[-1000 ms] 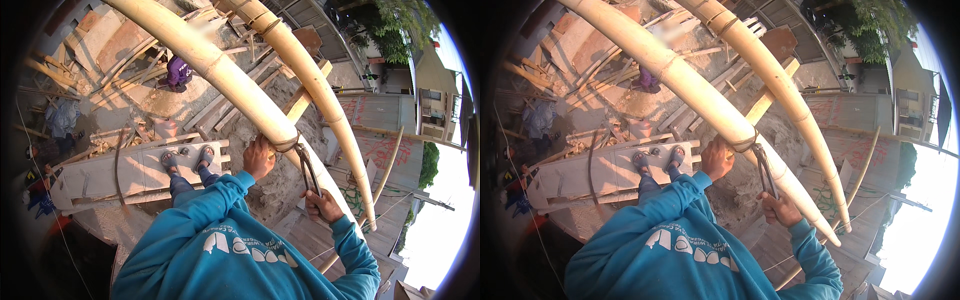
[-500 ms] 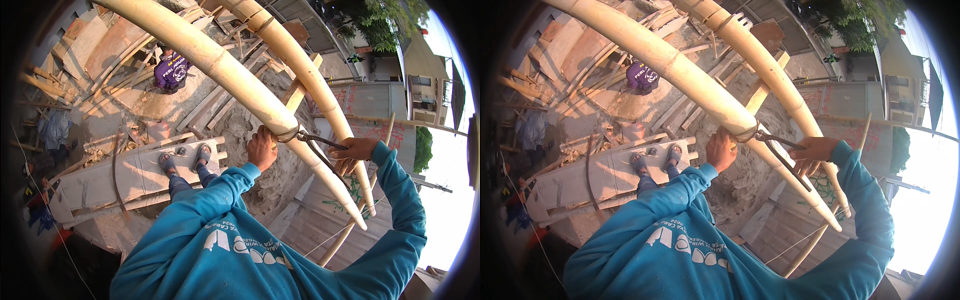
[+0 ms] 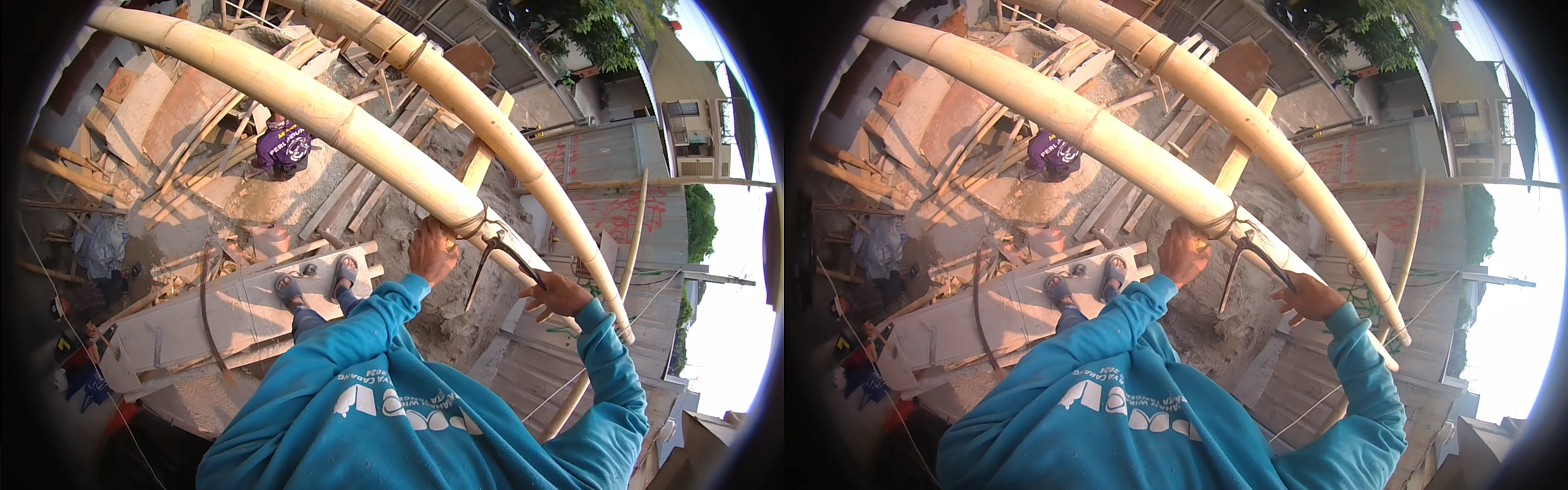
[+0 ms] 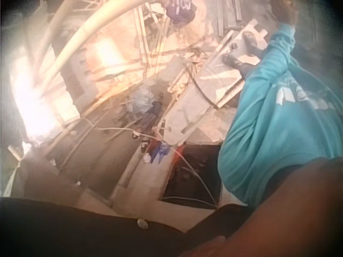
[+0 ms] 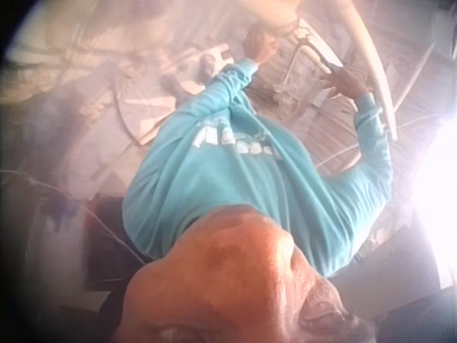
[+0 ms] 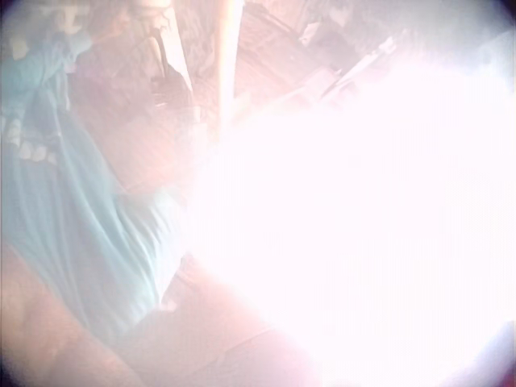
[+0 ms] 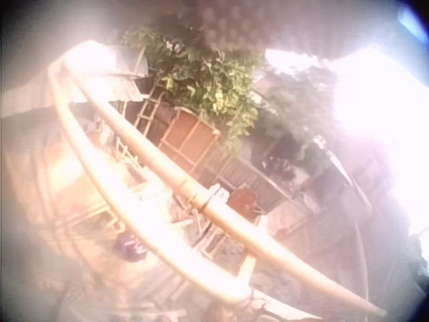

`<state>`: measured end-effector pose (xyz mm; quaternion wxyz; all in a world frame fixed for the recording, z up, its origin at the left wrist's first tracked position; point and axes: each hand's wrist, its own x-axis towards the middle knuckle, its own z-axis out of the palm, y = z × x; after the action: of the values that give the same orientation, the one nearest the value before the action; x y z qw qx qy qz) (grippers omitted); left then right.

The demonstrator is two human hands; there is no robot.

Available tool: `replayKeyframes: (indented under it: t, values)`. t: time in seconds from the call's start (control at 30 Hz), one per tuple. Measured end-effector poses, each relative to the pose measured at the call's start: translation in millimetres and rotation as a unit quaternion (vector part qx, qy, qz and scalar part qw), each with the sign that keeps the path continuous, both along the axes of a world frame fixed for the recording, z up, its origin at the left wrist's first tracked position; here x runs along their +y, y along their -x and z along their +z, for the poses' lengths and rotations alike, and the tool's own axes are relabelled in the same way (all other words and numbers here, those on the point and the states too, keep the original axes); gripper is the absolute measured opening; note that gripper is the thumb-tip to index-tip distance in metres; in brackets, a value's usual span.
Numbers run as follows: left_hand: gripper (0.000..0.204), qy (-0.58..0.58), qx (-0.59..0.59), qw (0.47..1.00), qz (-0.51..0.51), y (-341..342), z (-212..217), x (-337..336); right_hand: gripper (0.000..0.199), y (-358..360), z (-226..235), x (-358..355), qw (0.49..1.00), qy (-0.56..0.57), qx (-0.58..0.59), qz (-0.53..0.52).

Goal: The person secures bamboo poles to a wooden frame using wire and a hammer. They wrap wire around the joints and hammer it tight, repeating the process at multiple connection points.

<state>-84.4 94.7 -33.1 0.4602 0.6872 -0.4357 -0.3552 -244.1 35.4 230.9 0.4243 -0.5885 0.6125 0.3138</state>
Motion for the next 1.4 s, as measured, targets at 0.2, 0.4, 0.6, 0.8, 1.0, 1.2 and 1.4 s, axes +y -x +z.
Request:
replayKeyframes:
  t: [0.2, 0.4, 0.6, 0.8, 1.0, 1.2, 1.4]
  values:
    - [0.093, -0.011, 0.009, 0.999, -0.043, -9.2, -7.0, -0.8, 0.05, 20.1, -0.1, 75.8, 0.989, 0.117, -0.011, 0.086]
    - [0.096, -0.05, 0.048, 0.993, -0.096, -21.3, 12.6, 11.2, 0.044, 35.4, -61.1, 129.9, 0.987, 0.077, -0.135, -0.041]
    - [0.093, -0.079, 0.214, 0.967, -0.115, -27.9, 11.4, 14.7, 0.029, 53.5, -150.2, 147.2, 0.988, 0.047, -0.144, -0.012]
    - [0.092, -0.081, 0.504, 0.855, -0.086, -34.5, 6.0, 29.7, 0.033, 53.6, -206.2, 141.6, 0.965, 0.123, -0.176, 0.149]
    - [0.108, -0.039, 0.464, 0.88, -0.093, -47.2, 18.0, 56.6, 0.05, 43.1, -244.8, 115.0, 0.948, 0.122, -0.184, 0.228]
    - [0.096, -0.139, 0.278, 0.941, 0.135, -56.7, -41.1, 142.9, 0.045, 10.1, -294.0, 96.8, 0.908, 0.088, -0.267, 0.31]
    - [0.081, -0.266, 0.225, 0.833, 0.429, -48.1, -146.0, 241.8, 0.036, -64.2, -325.3, 108.9, 0.938, 0.005, -0.227, 0.262]
